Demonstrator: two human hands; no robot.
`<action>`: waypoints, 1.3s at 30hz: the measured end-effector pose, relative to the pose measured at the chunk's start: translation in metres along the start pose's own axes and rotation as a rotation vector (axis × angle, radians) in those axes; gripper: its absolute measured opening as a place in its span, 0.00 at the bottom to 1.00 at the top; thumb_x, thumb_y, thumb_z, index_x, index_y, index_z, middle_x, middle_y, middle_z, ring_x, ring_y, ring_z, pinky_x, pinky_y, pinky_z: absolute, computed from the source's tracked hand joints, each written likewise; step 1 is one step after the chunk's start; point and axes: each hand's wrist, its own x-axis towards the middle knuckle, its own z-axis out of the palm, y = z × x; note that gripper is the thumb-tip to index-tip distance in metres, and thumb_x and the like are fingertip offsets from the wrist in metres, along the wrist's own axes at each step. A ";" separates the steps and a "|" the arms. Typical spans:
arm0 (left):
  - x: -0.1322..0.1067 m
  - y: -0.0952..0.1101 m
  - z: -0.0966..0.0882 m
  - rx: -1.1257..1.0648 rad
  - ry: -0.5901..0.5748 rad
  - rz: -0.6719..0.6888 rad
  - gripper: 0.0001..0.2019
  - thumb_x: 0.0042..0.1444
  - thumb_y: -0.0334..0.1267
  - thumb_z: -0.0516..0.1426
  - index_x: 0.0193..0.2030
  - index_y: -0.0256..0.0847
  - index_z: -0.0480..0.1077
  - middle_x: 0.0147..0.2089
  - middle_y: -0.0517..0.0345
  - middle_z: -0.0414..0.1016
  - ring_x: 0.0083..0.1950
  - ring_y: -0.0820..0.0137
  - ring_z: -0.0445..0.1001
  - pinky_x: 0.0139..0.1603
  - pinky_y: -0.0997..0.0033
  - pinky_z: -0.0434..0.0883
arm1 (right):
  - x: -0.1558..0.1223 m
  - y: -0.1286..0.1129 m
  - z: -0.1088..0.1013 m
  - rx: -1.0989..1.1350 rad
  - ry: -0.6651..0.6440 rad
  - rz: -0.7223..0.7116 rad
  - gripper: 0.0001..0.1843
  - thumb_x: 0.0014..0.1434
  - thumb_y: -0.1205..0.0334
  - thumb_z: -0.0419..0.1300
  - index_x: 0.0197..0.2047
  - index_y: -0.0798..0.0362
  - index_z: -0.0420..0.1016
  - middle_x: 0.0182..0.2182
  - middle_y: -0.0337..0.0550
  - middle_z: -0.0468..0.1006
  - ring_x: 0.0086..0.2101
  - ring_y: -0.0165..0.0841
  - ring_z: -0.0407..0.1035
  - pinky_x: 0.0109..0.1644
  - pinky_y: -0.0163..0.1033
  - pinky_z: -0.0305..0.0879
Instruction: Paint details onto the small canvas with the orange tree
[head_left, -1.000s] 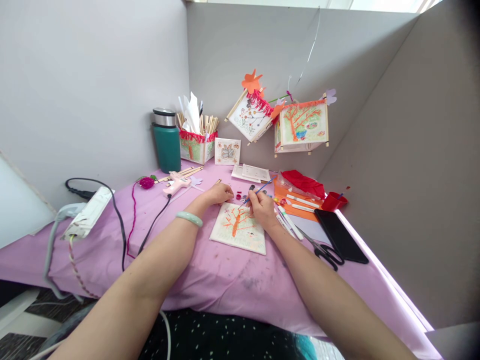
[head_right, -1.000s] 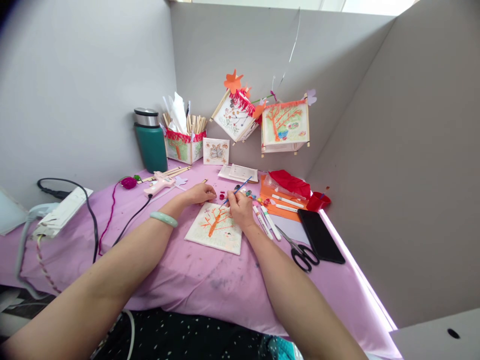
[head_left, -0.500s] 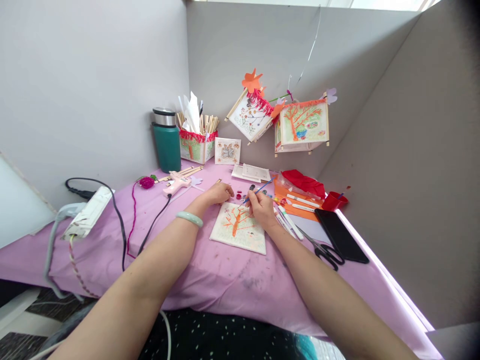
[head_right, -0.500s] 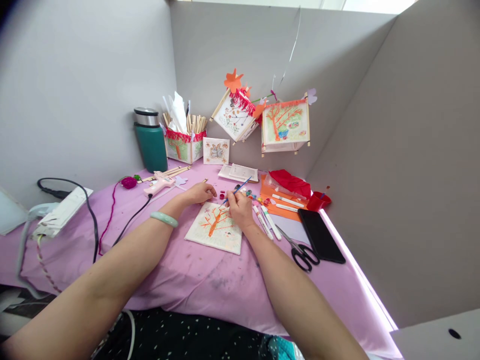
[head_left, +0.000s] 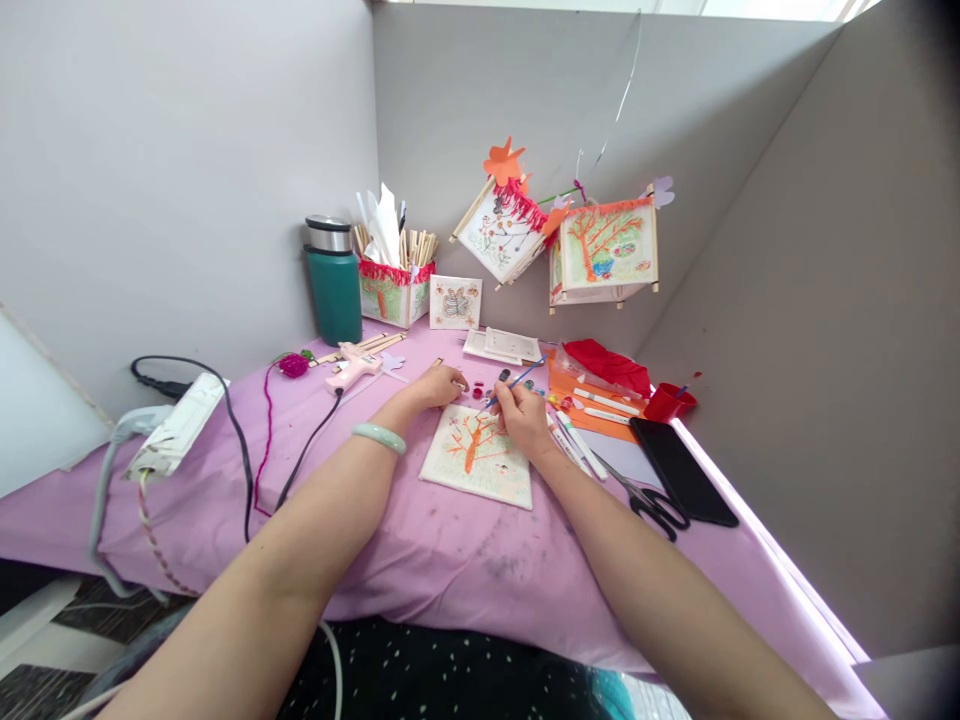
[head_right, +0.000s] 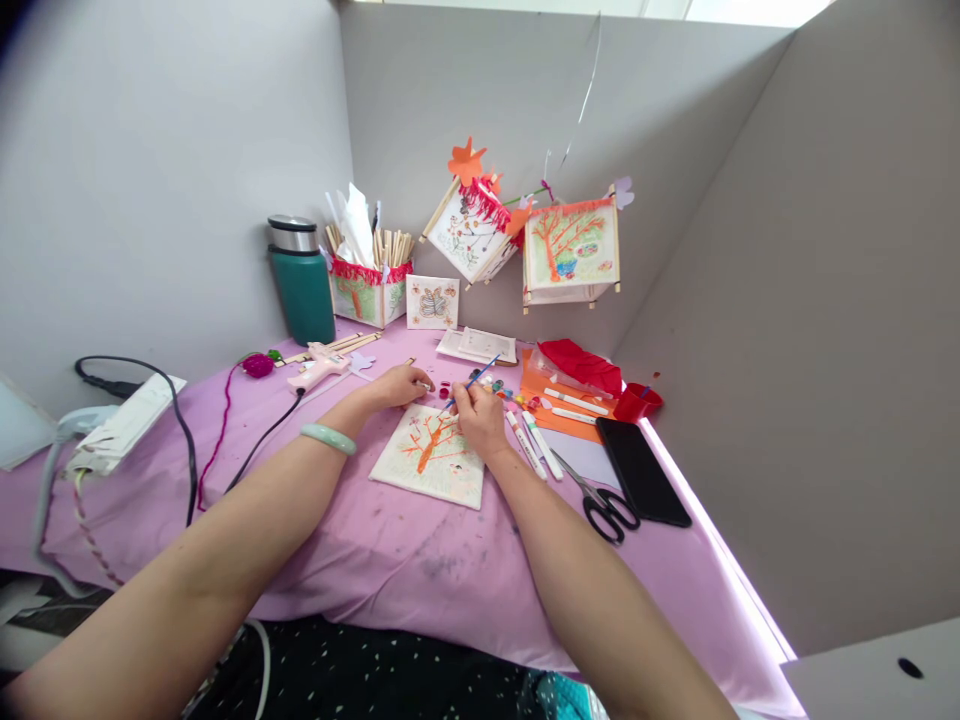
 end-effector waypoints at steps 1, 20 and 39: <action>0.000 0.000 0.000 0.001 0.007 0.000 0.16 0.52 0.34 0.52 0.45 0.39 0.75 0.24 0.57 0.73 0.18 0.75 0.65 0.21 0.77 0.62 | 0.000 0.000 0.000 0.002 0.000 0.001 0.19 0.61 0.48 0.49 0.28 0.52 0.71 0.19 0.39 0.74 0.21 0.30 0.68 0.26 0.34 0.61; -0.002 0.004 -0.004 -0.013 0.108 -0.006 0.13 0.46 0.25 0.53 0.32 0.37 0.79 0.23 0.58 0.73 0.21 0.76 0.64 0.24 0.78 0.61 | 0.000 -0.003 0.000 -0.042 -0.011 -0.023 0.20 0.61 0.49 0.49 0.27 0.52 0.72 0.19 0.40 0.75 0.23 0.32 0.69 0.27 0.33 0.61; -0.003 0.004 -0.003 -0.081 0.060 0.019 0.13 0.54 0.41 0.55 0.40 0.37 0.75 0.20 0.61 0.69 0.16 0.78 0.60 0.18 0.79 0.58 | 0.000 -0.002 0.000 -0.084 -0.019 -0.024 0.22 0.61 0.46 0.48 0.28 0.52 0.72 0.20 0.40 0.74 0.23 0.31 0.68 0.28 0.33 0.60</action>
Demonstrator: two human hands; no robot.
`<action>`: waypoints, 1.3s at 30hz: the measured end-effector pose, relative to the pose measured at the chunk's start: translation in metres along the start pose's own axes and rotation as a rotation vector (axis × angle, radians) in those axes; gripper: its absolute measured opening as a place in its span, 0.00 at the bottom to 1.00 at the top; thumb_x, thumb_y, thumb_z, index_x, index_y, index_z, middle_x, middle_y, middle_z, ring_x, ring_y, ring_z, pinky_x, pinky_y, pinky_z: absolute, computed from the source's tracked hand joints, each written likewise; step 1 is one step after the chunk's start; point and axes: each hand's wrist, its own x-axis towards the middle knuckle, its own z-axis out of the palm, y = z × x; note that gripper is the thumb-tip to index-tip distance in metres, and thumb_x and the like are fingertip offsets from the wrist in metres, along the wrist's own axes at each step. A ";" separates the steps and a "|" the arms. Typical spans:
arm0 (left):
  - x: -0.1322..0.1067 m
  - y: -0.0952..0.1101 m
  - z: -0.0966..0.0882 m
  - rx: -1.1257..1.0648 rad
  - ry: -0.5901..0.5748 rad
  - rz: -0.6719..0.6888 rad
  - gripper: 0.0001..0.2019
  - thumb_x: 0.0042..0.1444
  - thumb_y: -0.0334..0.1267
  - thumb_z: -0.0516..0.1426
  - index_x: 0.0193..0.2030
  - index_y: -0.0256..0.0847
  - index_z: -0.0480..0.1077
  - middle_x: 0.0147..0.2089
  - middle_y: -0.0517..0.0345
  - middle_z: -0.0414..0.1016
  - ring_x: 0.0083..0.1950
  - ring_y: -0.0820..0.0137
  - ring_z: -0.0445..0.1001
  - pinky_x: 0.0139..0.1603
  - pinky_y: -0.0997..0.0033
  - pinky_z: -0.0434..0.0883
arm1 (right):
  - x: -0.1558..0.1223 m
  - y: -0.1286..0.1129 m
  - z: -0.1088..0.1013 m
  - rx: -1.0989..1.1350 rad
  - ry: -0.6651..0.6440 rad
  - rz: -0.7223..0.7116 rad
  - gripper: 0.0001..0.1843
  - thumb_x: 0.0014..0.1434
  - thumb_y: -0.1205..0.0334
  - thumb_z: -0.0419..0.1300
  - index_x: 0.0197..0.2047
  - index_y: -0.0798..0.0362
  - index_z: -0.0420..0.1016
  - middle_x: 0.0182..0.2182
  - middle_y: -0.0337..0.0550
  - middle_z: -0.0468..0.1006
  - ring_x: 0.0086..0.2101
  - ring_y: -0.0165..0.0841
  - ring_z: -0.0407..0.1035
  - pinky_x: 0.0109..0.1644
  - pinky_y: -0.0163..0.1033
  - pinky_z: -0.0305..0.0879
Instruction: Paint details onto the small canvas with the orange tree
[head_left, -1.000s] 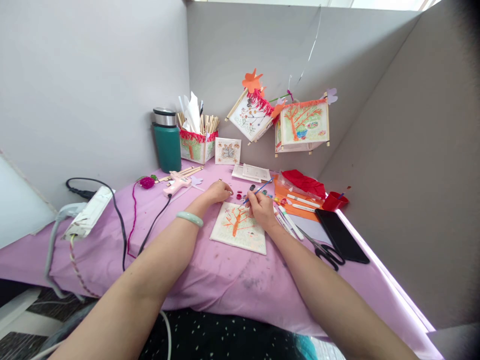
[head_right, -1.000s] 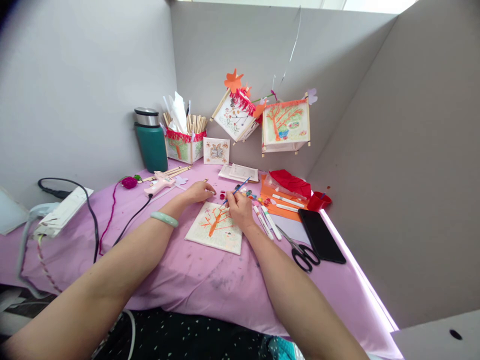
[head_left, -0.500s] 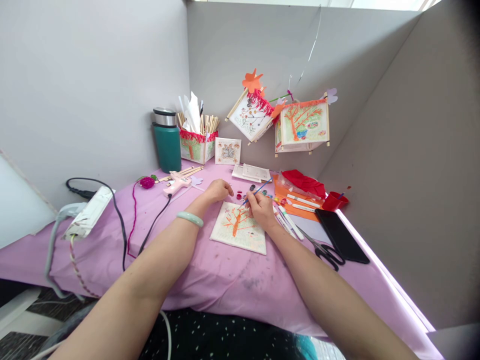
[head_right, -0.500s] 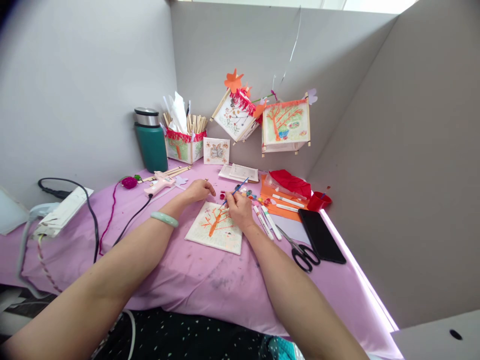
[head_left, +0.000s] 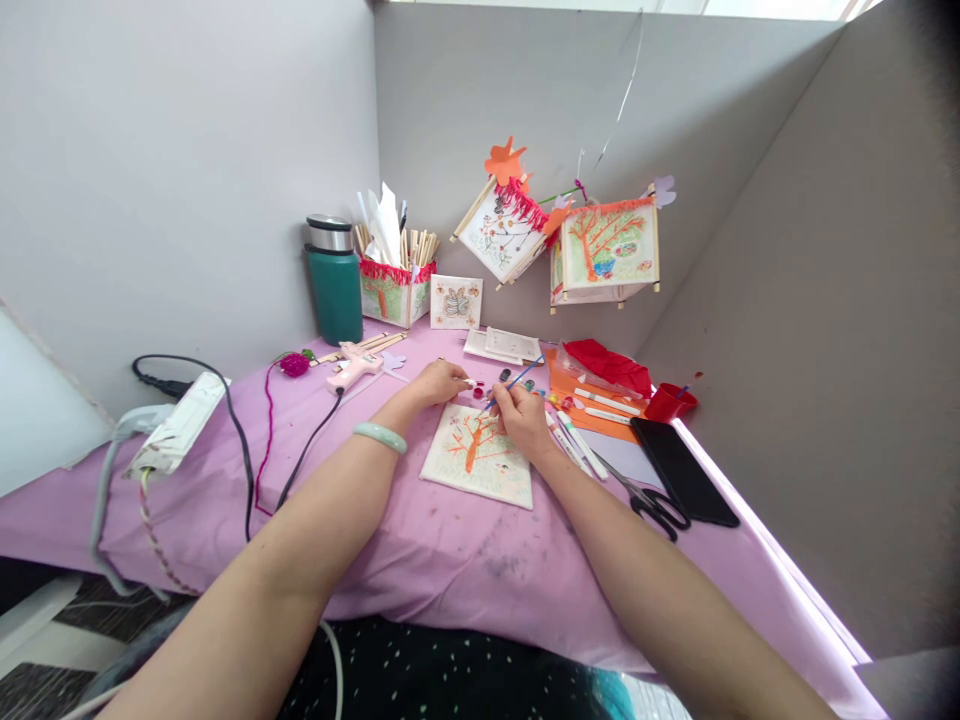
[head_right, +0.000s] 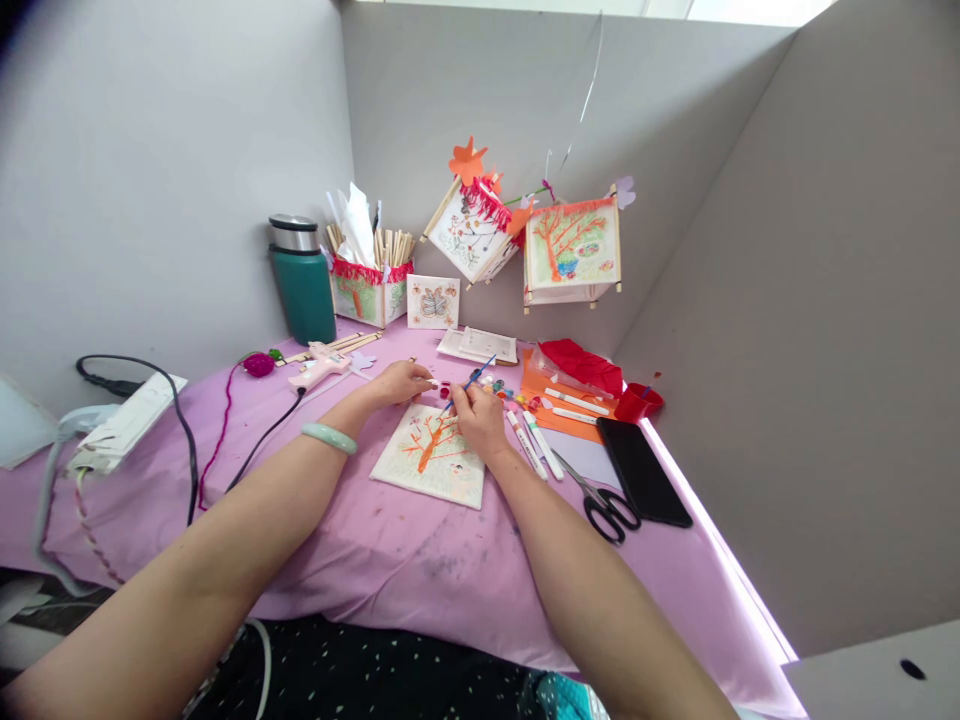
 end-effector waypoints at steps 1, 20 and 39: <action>-0.001 0.001 -0.001 0.011 0.003 0.014 0.13 0.54 0.42 0.55 0.38 0.37 0.76 0.18 0.62 0.68 0.16 0.78 0.60 0.18 0.79 0.58 | 0.000 0.000 0.000 -0.002 -0.001 -0.003 0.22 0.61 0.47 0.48 0.28 0.52 0.72 0.20 0.40 0.74 0.22 0.31 0.68 0.28 0.33 0.60; 0.006 -0.004 0.001 -0.056 -0.015 -0.027 0.19 0.49 0.26 0.48 0.43 0.35 0.75 0.38 0.52 0.76 0.16 0.80 0.61 0.19 0.78 0.61 | 0.000 0.000 0.000 -0.029 -0.001 -0.018 0.21 0.61 0.48 0.48 0.26 0.52 0.72 0.19 0.40 0.73 0.21 0.31 0.67 0.28 0.34 0.61; 0.003 -0.001 0.001 -0.069 0.012 -0.014 0.15 0.59 0.38 0.47 0.43 0.32 0.70 0.33 0.51 0.78 0.15 0.79 0.61 0.17 0.79 0.59 | -0.001 -0.003 -0.001 -0.039 -0.009 -0.045 0.19 0.61 0.51 0.50 0.26 0.52 0.72 0.18 0.40 0.73 0.22 0.31 0.67 0.32 0.35 0.62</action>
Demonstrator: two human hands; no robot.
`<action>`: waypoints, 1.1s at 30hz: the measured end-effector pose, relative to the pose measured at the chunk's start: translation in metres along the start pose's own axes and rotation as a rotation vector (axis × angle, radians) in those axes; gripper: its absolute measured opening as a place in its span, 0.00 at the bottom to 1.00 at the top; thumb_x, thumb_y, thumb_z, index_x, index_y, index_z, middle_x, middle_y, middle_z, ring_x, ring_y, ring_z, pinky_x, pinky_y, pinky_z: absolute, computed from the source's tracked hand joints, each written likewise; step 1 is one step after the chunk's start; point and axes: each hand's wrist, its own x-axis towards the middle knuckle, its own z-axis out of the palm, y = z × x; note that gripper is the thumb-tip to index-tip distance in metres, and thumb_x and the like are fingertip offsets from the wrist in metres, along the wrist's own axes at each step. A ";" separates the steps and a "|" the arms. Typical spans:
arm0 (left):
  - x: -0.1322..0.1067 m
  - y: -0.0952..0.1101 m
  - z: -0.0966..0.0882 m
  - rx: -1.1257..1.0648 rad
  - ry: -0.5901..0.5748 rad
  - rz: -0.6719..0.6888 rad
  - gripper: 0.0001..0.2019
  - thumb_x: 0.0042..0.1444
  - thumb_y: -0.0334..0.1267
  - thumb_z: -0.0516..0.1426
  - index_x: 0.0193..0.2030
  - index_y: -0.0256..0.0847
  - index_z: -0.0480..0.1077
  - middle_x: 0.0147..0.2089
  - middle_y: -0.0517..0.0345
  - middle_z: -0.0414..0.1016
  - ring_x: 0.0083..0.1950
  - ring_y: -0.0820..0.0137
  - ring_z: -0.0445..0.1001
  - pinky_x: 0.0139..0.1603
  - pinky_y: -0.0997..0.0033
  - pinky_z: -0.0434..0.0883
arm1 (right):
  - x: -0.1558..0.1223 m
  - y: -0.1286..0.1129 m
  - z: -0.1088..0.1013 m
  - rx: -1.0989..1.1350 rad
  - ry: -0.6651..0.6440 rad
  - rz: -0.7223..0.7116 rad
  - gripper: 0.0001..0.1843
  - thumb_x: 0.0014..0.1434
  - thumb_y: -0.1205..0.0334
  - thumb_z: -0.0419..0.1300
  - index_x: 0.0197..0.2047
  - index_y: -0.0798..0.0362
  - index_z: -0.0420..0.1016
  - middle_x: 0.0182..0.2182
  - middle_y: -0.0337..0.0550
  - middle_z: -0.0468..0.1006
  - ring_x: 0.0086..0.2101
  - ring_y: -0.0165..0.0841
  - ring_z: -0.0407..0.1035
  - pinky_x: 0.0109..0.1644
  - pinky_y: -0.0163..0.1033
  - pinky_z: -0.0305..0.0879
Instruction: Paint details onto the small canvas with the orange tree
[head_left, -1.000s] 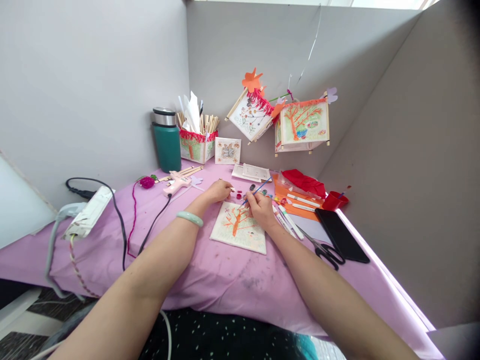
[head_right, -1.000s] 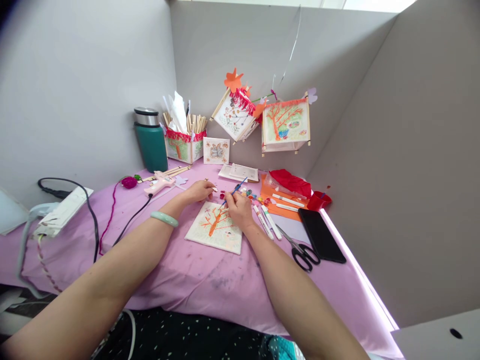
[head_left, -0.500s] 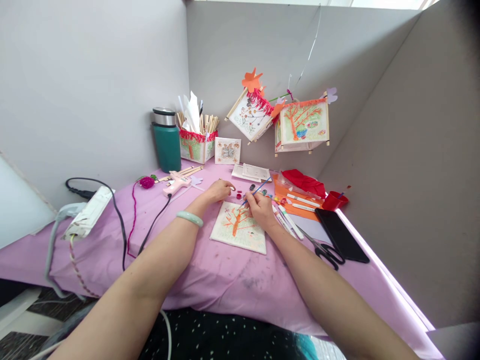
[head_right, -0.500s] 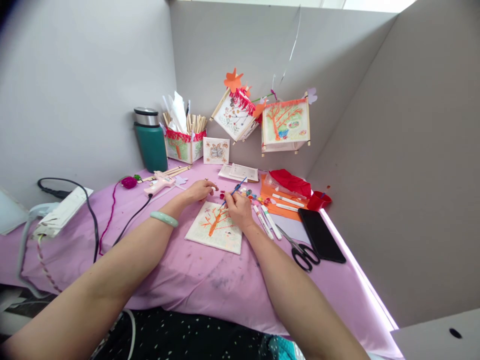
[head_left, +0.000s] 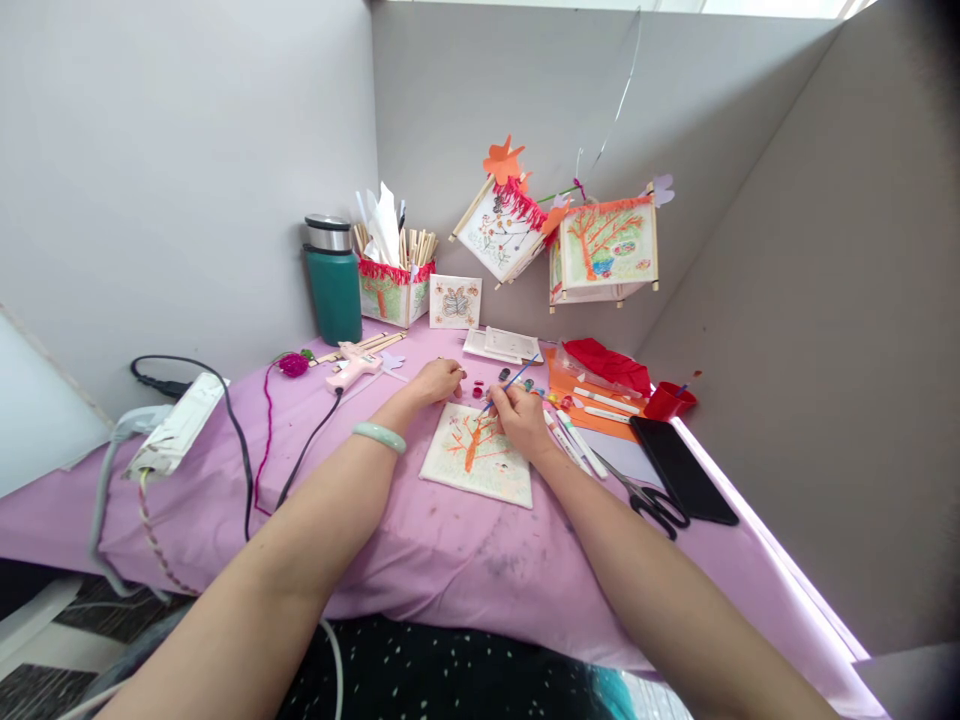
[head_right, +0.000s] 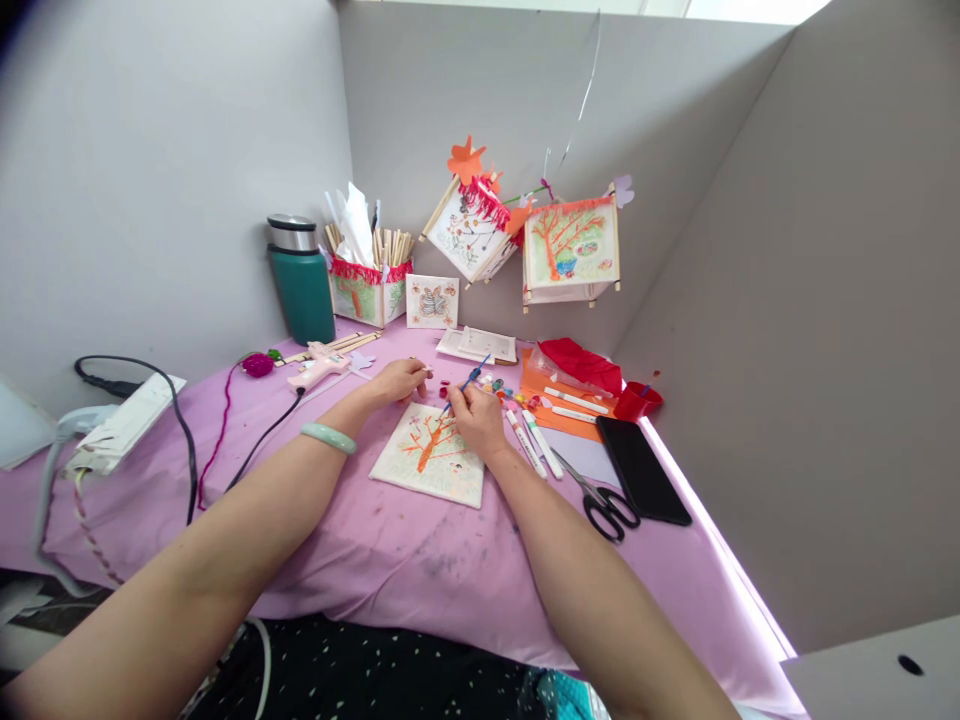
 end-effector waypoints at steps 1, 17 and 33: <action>0.000 -0.001 0.000 0.007 0.004 0.002 0.14 0.58 0.38 0.48 0.40 0.32 0.71 0.32 0.51 0.78 0.15 0.79 0.61 0.17 0.79 0.59 | 0.000 0.000 0.000 0.004 -0.001 -0.001 0.19 0.61 0.51 0.50 0.26 0.52 0.72 0.19 0.40 0.73 0.23 0.31 0.67 0.32 0.35 0.62; 0.002 -0.006 -0.001 0.184 0.083 0.088 0.15 0.52 0.45 0.53 0.30 0.37 0.75 0.21 0.59 0.69 0.21 0.75 0.62 0.22 0.76 0.56 | -0.001 -0.002 -0.001 0.003 -0.009 -0.027 0.18 0.61 0.53 0.50 0.26 0.53 0.72 0.19 0.39 0.74 0.24 0.31 0.68 0.33 0.34 0.61; -0.003 0.000 0.001 0.110 0.008 0.024 0.13 0.54 0.40 0.52 0.35 0.34 0.75 0.24 0.56 0.74 0.18 0.76 0.63 0.21 0.77 0.61 | 0.000 -0.003 0.000 0.013 -0.011 -0.007 0.17 0.60 0.54 0.51 0.26 0.53 0.72 0.19 0.40 0.74 0.23 0.31 0.69 0.30 0.34 0.61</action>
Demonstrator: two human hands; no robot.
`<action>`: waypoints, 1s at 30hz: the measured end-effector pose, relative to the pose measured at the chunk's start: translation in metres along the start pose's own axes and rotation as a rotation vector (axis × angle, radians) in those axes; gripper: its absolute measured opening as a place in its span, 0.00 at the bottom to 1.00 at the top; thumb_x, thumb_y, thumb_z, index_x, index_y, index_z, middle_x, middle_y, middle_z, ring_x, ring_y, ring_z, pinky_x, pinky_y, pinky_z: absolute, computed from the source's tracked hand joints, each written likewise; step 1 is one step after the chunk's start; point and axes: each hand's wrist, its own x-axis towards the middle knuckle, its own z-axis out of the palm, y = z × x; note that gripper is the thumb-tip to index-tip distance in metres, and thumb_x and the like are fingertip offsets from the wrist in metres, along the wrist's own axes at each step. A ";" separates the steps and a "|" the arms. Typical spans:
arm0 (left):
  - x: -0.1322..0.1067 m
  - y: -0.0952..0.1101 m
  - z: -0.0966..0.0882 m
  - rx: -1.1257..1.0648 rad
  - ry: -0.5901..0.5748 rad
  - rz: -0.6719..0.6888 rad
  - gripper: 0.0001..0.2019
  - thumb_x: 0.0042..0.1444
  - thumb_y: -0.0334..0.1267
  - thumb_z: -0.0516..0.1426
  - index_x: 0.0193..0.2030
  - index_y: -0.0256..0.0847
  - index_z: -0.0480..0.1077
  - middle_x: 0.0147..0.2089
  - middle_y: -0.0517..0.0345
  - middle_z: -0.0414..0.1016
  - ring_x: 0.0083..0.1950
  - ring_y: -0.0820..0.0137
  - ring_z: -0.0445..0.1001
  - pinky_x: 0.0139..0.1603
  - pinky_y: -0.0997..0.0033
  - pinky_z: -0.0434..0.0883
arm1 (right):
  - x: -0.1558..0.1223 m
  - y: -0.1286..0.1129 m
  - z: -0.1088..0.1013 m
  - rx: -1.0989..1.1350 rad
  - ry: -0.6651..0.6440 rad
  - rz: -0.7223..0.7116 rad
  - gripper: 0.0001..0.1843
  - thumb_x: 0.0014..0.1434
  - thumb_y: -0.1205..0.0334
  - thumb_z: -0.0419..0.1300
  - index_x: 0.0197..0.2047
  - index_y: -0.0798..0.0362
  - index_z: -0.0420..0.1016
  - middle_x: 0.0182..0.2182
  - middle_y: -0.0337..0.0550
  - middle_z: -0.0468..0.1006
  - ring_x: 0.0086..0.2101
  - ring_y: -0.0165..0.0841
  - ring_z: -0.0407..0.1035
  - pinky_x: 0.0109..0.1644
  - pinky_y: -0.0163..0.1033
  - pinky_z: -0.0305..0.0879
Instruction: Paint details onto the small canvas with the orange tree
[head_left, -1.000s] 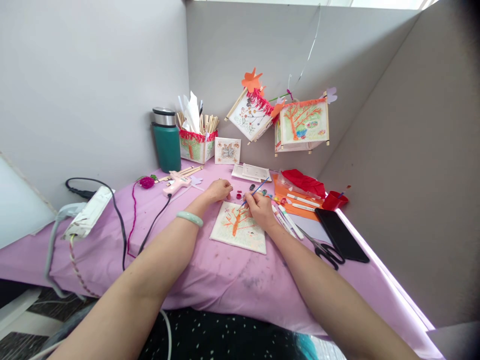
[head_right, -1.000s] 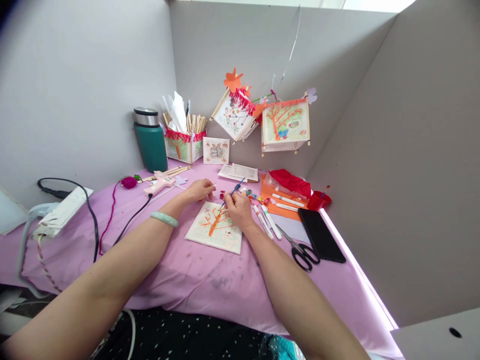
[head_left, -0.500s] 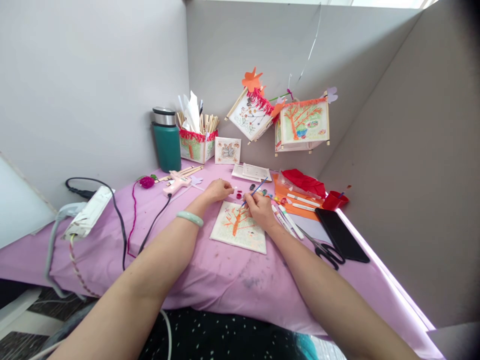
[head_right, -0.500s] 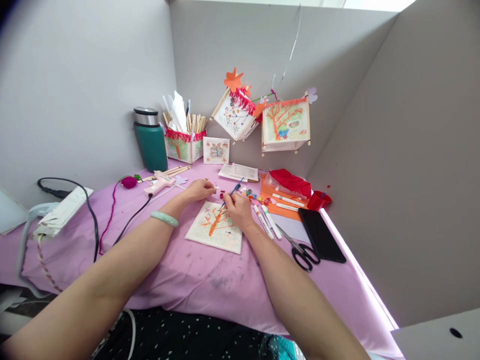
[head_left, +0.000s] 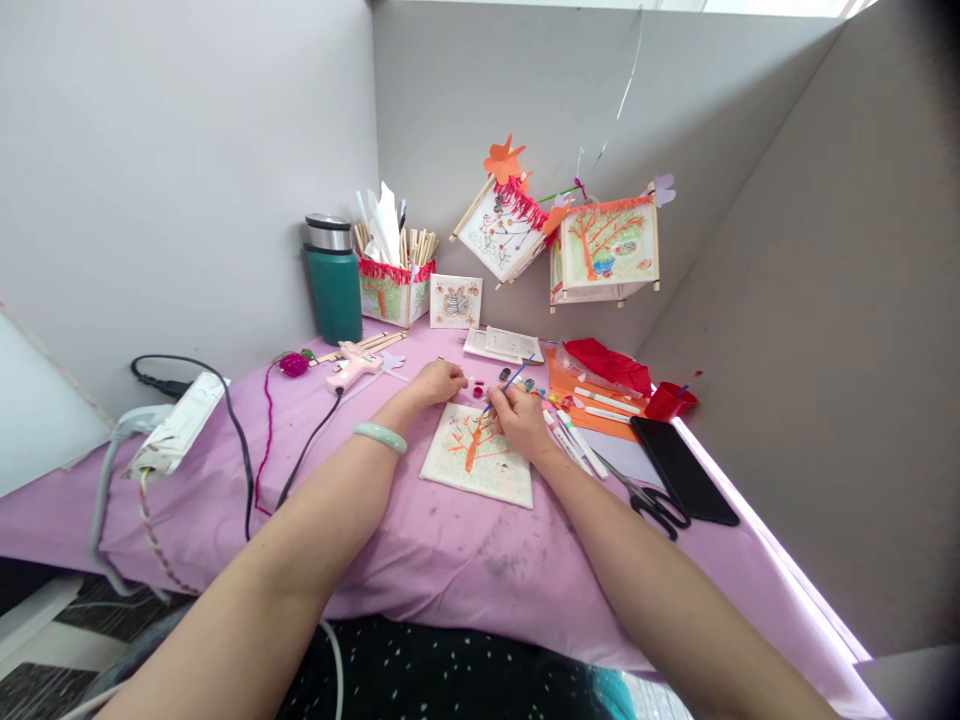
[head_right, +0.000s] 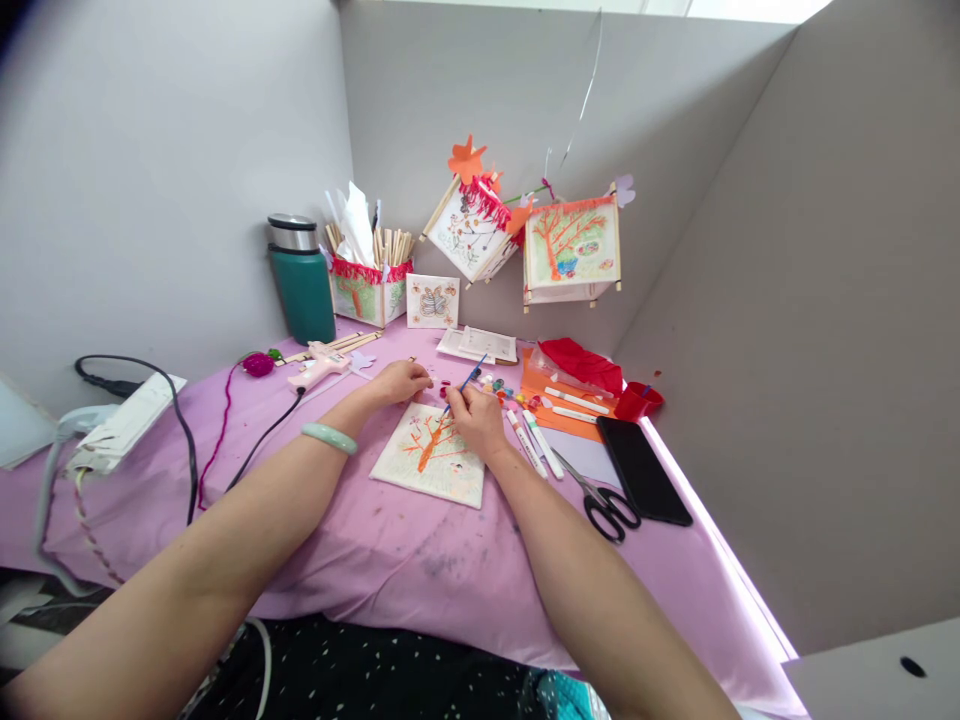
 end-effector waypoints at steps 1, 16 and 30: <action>0.001 -0.001 0.001 -0.013 -0.004 -0.011 0.13 0.55 0.39 0.51 0.37 0.34 0.75 0.26 0.55 0.75 0.18 0.76 0.64 0.20 0.77 0.62 | 0.000 0.000 0.000 0.000 0.003 0.001 0.16 0.60 0.54 0.51 0.26 0.53 0.72 0.19 0.40 0.74 0.23 0.31 0.69 0.30 0.34 0.61; 0.005 -0.002 0.004 -0.031 0.000 -0.074 0.14 0.51 0.32 0.53 0.44 0.36 0.72 0.34 0.54 0.78 0.21 0.76 0.69 0.21 0.79 0.65 | 0.000 0.000 0.000 0.007 -0.007 0.009 0.18 0.60 0.53 0.51 0.25 0.52 0.70 0.18 0.40 0.74 0.23 0.31 0.69 0.29 0.33 0.61; 0.000 0.004 0.001 0.049 0.013 -0.077 0.12 0.51 0.34 0.54 0.41 0.35 0.73 0.32 0.54 0.76 0.20 0.76 0.68 0.20 0.79 0.64 | 0.001 -0.002 -0.001 -0.002 -0.006 0.021 0.17 0.60 0.54 0.52 0.25 0.53 0.71 0.18 0.40 0.74 0.23 0.31 0.70 0.30 0.34 0.62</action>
